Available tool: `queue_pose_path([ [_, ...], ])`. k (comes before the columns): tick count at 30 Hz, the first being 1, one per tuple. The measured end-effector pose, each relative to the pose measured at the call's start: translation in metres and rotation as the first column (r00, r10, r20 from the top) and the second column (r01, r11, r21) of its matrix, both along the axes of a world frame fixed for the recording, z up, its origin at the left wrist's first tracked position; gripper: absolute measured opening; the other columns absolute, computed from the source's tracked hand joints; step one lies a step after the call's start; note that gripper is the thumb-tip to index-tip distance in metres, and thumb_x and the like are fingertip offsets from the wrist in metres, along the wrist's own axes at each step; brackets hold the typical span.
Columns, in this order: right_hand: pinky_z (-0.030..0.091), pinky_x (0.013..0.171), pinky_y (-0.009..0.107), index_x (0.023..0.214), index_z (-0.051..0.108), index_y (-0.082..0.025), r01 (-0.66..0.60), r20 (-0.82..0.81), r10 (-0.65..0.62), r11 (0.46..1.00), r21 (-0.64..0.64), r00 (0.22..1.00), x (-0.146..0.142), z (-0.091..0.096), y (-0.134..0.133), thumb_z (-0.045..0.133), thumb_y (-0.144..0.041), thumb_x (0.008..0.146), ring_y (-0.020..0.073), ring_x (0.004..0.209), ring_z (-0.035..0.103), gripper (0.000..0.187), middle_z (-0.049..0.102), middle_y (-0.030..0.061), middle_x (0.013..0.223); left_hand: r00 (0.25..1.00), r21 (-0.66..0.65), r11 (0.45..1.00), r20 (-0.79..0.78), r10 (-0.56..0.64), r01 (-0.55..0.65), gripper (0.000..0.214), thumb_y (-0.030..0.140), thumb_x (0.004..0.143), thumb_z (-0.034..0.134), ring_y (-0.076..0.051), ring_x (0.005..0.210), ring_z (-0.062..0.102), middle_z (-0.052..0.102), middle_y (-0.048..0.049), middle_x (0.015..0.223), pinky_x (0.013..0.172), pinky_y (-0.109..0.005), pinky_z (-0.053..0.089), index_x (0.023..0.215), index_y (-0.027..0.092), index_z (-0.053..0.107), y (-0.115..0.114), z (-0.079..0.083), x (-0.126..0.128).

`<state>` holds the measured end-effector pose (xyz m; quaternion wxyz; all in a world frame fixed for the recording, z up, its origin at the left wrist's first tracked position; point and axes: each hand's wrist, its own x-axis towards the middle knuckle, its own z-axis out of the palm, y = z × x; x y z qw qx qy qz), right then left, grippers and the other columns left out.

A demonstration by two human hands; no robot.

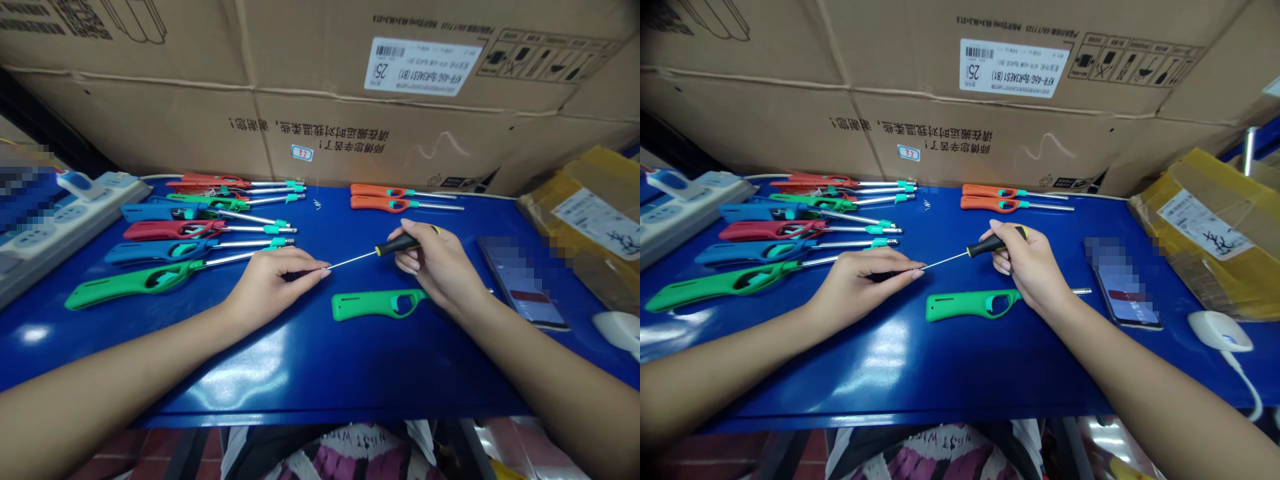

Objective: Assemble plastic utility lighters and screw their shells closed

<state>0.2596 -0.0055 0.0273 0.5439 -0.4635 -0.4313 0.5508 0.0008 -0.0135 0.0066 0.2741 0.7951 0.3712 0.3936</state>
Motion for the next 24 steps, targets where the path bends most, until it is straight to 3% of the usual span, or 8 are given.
queue_pose_path([
  [8, 0.026, 0.044, 0.024, 0.075, 0.075, -0.014, -0.040, 0.011, 0.040, 0.999, 0.004, 0.999, -0.0031, -0.0006, -0.0037, 0.077, -0.037, 0.083, 0.0063, 0.044, 0.037, 0.025, 0.040, -0.0056, 0.051, 1.000, 0.021, 1.000, -0.010, -0.005, 0.005, 0.013, 0.025, 0.091, 0.073, -0.015, 0.083, 0.073, 0.080, -0.0046, 0.093, 0.079, -0.025, 0.057, 0.098, 0.019, 0.082, -0.0022, 0.0028, 0.0008],
  [14, 0.025, 0.042, 0.024, 0.069, 0.070, -0.018, 0.044, -0.048, -0.044, 0.999, 0.004, 0.998, -0.0013, 0.0035, 0.0002, 0.081, -0.042, 0.078, 0.0057, 0.044, 0.031, 0.028, 0.038, -0.0065, 0.052, 0.998, 0.017, 1.000, -0.065, 0.008, -0.007, 0.014, 0.029, 0.091, 0.073, -0.013, 0.070, 0.067, 0.076, -0.0026, 0.081, 0.063, -0.023, 0.051, 0.084, 0.018, 0.077, -0.0013, 0.0038, 0.0002],
  [24, 0.027, 0.044, 0.025, 0.072, 0.070, -0.018, -0.025, -0.033, 0.027, 0.998, 0.054, 0.999, -0.0057, 0.0033, -0.0083, 0.081, -0.044, 0.080, 0.0054, 0.044, 0.036, 0.030, 0.045, -0.0049, 0.057, 0.975, 0.187, 0.969, -0.184, -0.129, 0.163, 0.013, 0.025, 0.091, 0.073, -0.014, 0.072, 0.065, 0.074, -0.0019, 0.077, 0.070, -0.027, 0.050, 0.081, 0.017, 0.073, -0.0028, 0.0022, -0.0014],
])
